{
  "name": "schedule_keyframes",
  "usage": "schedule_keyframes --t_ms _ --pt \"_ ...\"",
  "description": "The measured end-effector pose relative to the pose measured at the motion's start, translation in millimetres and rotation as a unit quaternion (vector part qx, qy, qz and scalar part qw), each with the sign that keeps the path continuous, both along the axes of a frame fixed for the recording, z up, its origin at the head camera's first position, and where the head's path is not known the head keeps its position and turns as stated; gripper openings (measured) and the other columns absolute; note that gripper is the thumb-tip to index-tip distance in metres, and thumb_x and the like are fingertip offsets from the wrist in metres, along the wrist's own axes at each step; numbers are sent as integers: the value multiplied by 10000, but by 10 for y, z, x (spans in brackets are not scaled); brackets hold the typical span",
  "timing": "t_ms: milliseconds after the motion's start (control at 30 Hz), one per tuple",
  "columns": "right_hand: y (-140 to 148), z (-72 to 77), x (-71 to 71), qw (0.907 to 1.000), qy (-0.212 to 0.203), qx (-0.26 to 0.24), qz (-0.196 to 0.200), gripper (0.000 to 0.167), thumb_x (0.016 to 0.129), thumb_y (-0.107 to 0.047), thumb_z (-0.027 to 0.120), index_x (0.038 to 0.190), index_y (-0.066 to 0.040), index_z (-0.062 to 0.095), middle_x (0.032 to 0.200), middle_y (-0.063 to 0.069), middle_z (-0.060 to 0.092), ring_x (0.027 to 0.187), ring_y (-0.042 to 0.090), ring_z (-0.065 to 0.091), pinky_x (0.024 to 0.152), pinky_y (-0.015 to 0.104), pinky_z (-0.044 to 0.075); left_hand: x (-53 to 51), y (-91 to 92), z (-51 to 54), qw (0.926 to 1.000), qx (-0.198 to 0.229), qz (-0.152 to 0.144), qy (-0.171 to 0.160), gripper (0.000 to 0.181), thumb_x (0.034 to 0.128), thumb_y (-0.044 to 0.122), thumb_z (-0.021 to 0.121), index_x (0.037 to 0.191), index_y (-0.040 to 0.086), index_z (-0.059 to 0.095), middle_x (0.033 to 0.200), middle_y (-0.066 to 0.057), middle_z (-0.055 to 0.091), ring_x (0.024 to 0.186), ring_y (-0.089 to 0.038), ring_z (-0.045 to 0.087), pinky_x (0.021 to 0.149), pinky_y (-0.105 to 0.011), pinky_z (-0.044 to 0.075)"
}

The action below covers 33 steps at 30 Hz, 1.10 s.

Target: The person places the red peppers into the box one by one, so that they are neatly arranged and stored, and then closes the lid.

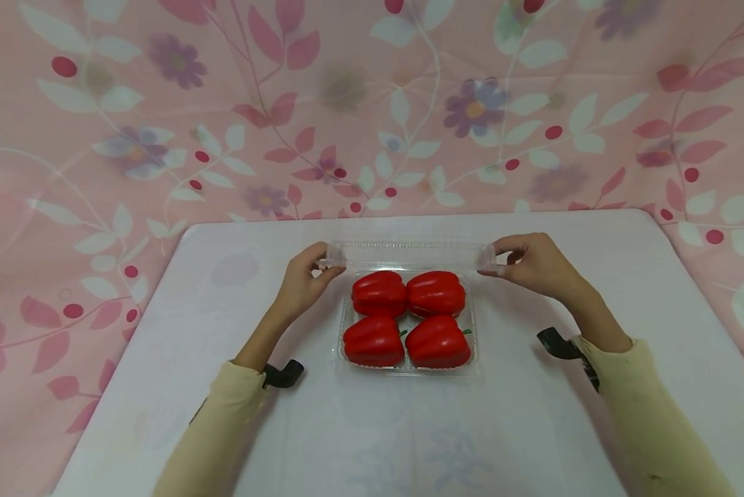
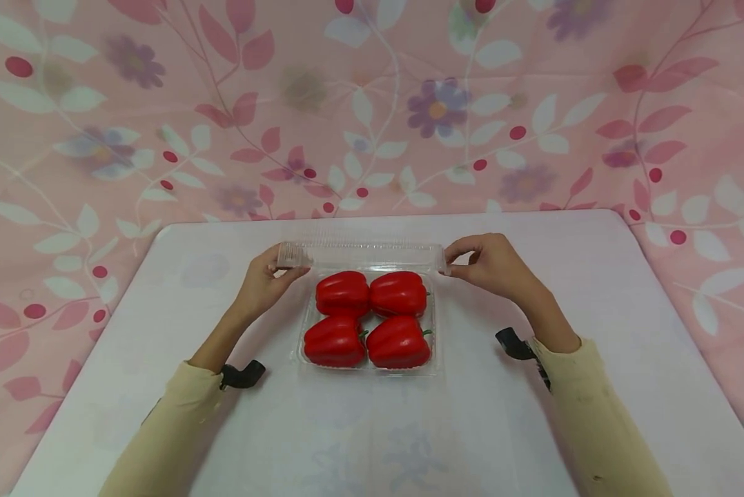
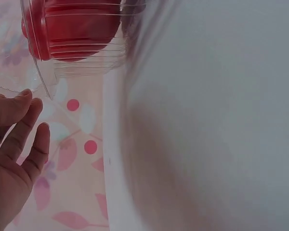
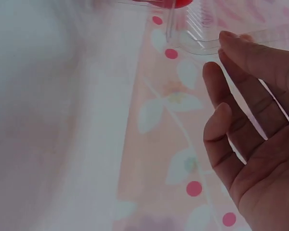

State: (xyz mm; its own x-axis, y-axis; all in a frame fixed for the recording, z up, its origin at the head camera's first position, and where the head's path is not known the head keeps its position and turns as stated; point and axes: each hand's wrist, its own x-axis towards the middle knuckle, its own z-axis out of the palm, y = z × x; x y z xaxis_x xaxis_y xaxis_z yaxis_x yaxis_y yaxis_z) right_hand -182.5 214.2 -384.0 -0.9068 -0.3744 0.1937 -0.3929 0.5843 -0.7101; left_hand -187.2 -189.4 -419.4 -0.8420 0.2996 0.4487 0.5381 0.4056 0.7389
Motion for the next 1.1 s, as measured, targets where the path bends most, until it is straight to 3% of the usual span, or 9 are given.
schedule_keyframes --t_ms 133,267,400,567,733,867,967,1100 --pt "30 -51 51 9953 840 195 438 241 760 19 818 950 -124 785 894 -42 735 752 164 611 603 245 510 47 -39 -8 9992 -309 -9 269 196 855 -93 697 999 39 678 996 -79 681 919 -209 618 781 -439 569" --pt "57 -121 98 9830 1581 368 862 316 708 60 838 951 -133 778 945 -35 731 837 152 655 631 298 547 126 -49 12 9969 -702 77 351 215 863 -85 692 1030 51 679 1021 -68 684 938 -195 624 780 -406 575" --pt "70 -165 159 9709 2089 690 944 304 696 -4 860 968 -118 782 952 -13 724 875 162 664 668 373 581 227 -51 26 9951 -913 179 341 242 879 -50 689 1093 63 671 1098 -60 687 1016 -188 633 812 -382 573" --pt "58 -174 227 9608 2375 974 1051 287 704 -70 857 973 -144 787 953 -23 722 893 160 667 698 394 586 409 -84 22 9967 -702 174 370 301 906 -34 659 1176 98 660 1184 -23 666 1088 -168 613 829 -311 560" --pt "63 -123 323 9647 2053 1228 1098 293 752 -92 809 1032 -173 773 1014 -10 721 931 183 668 721 429 588 640 -79 62 9990 -399 169 87 280 931 -14 632 1178 113 662 1211 -13 654 1135 -171 593 852 -327 553" --pt "62 -83 426 9710 1411 1659 985 298 837 -200 734 1135 -186 738 1139 17 690 1045 221 631 804 486 563 828 -76 90 9982 -18 159 -582 248 966 41 605 1190 133 658 1256 11 627 1193 -161 555 884 -406 541" --pt "57 -49 515 9709 826 2060 901 368 901 -324 650 1243 -192 687 1243 42 641 1147 257 573 865 545 522 957 -78 108 9918 179 63 -1265 270 983 108 601 1250 145 629 1326 27 573 1234 -169 516 903 -432 524" --pt "51 -13 623 9677 266 2362 836 528 930 -467 581 1382 -193 583 1338 66 581 1222 291 517 888 596 491 1108 -89 138 9766 319 -144 -2121 379 975 156 623 1349 148 561 1435 -16 470 1272 -250 485 924 -400 516"
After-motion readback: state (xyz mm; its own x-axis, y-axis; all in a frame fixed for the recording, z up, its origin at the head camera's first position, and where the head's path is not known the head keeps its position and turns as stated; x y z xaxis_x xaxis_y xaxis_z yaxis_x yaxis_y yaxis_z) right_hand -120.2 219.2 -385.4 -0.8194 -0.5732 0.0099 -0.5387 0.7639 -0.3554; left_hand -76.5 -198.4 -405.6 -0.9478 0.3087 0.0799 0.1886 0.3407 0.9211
